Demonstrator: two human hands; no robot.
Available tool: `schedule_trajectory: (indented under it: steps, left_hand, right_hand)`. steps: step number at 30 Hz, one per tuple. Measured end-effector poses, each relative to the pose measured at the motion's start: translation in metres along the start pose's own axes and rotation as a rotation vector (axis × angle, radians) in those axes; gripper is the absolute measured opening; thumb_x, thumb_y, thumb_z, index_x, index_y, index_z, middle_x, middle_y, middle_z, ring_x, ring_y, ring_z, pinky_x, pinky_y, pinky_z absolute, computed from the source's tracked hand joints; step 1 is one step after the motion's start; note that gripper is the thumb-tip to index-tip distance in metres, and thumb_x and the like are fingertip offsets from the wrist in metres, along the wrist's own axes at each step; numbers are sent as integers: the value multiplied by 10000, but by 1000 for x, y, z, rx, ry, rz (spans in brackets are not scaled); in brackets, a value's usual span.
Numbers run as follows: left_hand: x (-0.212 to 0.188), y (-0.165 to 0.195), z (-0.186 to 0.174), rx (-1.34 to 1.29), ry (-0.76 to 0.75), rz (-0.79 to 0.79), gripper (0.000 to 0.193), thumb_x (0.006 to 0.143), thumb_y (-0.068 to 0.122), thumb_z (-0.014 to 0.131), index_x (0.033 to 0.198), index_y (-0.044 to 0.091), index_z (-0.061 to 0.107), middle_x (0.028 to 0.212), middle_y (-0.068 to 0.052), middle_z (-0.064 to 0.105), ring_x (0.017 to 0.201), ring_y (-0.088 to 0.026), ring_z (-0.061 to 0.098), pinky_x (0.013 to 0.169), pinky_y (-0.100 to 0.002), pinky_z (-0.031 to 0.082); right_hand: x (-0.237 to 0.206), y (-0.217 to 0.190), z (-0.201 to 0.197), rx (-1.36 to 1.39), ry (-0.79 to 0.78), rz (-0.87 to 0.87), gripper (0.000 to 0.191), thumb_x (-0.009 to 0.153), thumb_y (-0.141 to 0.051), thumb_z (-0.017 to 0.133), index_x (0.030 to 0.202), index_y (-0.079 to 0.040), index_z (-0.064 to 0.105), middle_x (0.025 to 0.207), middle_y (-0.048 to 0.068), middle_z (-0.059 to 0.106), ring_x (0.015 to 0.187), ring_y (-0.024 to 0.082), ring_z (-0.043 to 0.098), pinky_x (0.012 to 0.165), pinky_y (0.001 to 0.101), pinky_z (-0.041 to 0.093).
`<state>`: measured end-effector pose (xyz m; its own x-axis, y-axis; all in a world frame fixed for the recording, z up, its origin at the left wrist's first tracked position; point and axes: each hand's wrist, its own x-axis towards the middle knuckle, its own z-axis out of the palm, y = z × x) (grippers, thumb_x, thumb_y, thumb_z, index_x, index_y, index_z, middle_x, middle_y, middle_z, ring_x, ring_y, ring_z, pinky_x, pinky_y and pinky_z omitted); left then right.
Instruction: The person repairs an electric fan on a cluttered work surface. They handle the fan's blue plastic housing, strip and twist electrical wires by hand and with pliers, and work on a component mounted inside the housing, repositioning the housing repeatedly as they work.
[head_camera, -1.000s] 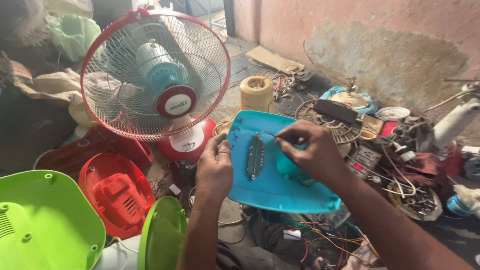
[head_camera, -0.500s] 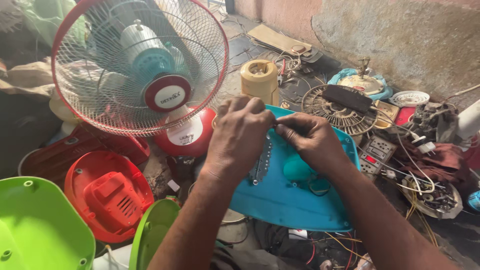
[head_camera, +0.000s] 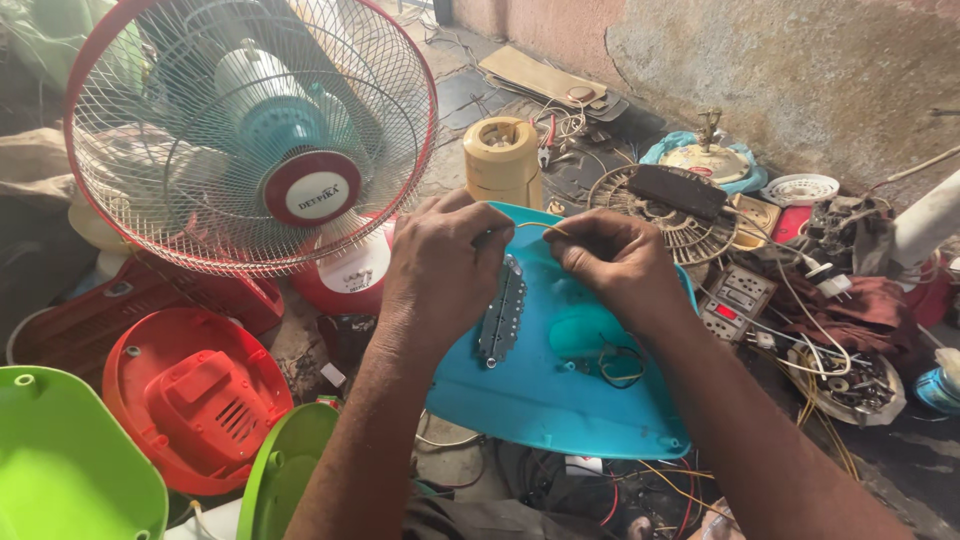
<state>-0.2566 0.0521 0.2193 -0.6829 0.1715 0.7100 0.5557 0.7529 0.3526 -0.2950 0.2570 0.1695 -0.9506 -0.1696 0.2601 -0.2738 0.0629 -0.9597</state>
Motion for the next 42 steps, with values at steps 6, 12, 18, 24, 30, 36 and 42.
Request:
schedule_trajectory:
  steps: [6, 12, 18, 24, 30, 36, 42]
  left_hand:
    - [-2, 3, 0, 38, -52, -26, 67, 826, 157, 738, 868, 116, 769, 963, -70, 719, 997, -318, 663, 883, -473, 492]
    - [0, 4, -4, -43, 19, -47, 75, 868, 162, 742, 911, 104, 764, 960, -79, 719, 953, -306, 686, 854, -459, 514]
    - [3, 5, -4, -75, 17, -118, 75, 875, 160, 754, 922, 103, 767, 906, -87, 716, 846, -294, 707, 771, -440, 536]
    - [5, 4, -3, -79, 4, -59, 80, 874, 162, 762, 925, 100, 764, 921, -78, 719, 892, -291, 705, 819, -441, 531]
    - [7, 4, -2, -42, -26, -44, 93, 833, 162, 770, 912, 117, 785, 951, -72, 723, 989, -299, 672, 866, -458, 502]
    - [7, 2, -2, -86, -23, -17, 87, 892, 121, 729, 954, 118, 791, 952, -74, 721, 967, -283, 697, 851, -435, 524]
    - [6, 1, -4, -200, 13, -24, 78, 874, 101, 753, 950, 95, 770, 953, -77, 732, 874, -249, 741, 784, -384, 568]
  right_hand:
    - [-3, -1, -1, -10, 31, -66, 171, 869, -106, 806, 1028, -59, 765, 931, 10, 768, 855, 53, 673, 775, 238, 563]
    - [0, 4, -2, -14, 101, -24, 163, 866, -192, 832, 924, -59, 757, 821, 10, 739, 706, 66, 636, 642, 251, 538]
    - [6, 15, -9, 23, 88, -46, 238, 888, -293, 806, 887, -68, 729, 759, -6, 688, 655, 74, 624, 591, 245, 517]
    - [4, 7, -7, -11, 82, -40, 277, 944, -314, 773, 908, -48, 702, 782, -4, 684, 681, 66, 629, 611, 236, 522]
    - [-7, -6, 5, -255, 61, -188, 183, 883, -155, 789, 1051, -92, 754, 891, -32, 730, 741, 59, 612, 662, 229, 522]
    - [-4, -6, 3, -176, 4, -309, 88, 909, -91, 765, 991, -82, 733, 941, -42, 679, 828, 35, 622, 731, 232, 559]
    - [-5, -2, 2, -73, -3, -82, 82, 947, -152, 739, 990, -85, 723, 835, -49, 652, 756, 30, 538, 653, 223, 460]
